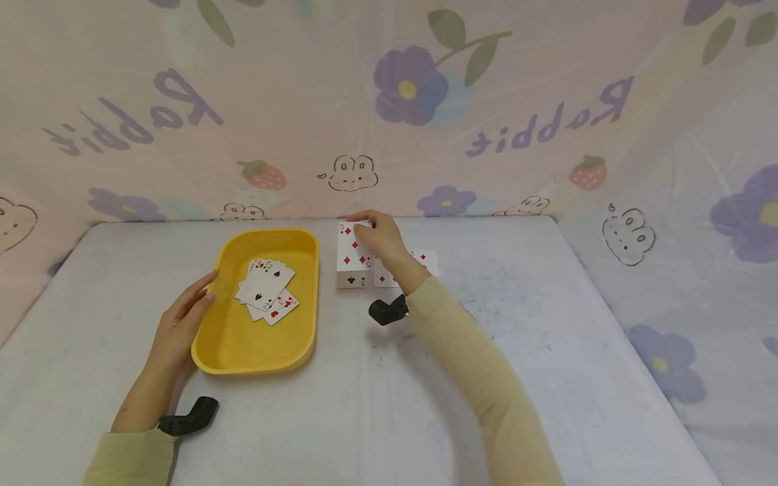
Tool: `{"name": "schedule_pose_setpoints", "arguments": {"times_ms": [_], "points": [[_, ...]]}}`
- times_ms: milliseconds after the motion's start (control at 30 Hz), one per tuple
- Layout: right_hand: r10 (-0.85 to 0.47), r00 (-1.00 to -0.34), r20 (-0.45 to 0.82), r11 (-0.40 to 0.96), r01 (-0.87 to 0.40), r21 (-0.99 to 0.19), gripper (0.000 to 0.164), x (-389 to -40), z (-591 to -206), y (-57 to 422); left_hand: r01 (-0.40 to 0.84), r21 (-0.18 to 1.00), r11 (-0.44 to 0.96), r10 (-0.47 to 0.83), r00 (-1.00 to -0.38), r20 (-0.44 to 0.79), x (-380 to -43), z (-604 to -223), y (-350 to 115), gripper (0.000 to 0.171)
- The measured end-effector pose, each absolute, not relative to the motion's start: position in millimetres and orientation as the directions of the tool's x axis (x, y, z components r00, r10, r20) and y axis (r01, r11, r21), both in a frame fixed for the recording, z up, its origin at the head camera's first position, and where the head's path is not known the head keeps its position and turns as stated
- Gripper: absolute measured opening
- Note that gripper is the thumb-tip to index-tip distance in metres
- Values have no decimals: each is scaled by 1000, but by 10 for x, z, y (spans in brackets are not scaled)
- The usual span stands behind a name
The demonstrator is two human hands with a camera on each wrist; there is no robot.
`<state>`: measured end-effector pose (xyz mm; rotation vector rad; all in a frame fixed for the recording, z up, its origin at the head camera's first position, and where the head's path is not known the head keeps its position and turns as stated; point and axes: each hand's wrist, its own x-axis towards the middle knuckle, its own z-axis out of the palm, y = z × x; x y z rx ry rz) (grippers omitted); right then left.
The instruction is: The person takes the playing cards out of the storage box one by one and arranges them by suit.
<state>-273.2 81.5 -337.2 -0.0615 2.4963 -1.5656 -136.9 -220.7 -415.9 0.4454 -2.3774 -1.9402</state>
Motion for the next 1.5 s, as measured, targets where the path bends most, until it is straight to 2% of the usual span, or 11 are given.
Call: {"name": "schedule_pose_setpoints", "arguments": {"times_ms": [233,600,1067,1500], "points": [[-81,-986,-148,462,94,-882,32,-2784,-3456,1162,-193,964,184,-233,-961,-148,-1371,-4146,-2201,46],[-83,-987,-138,492,79,-867,30,-2799,-3598,1579,-204,964,170,-234,-959,-162,-1359,-4140,-2208,46],[-35,-983,-182,509,139,-850,34,-2841,-3815,2167,-188,967,174,-222,-964,-148,-1366,-4149,-2212,46],[11,-979,-203,558,175,-811,35,-2877,-4011,2528,-215,959,182,-237,-957,-169,-1368,-4151,-2228,47]]}}
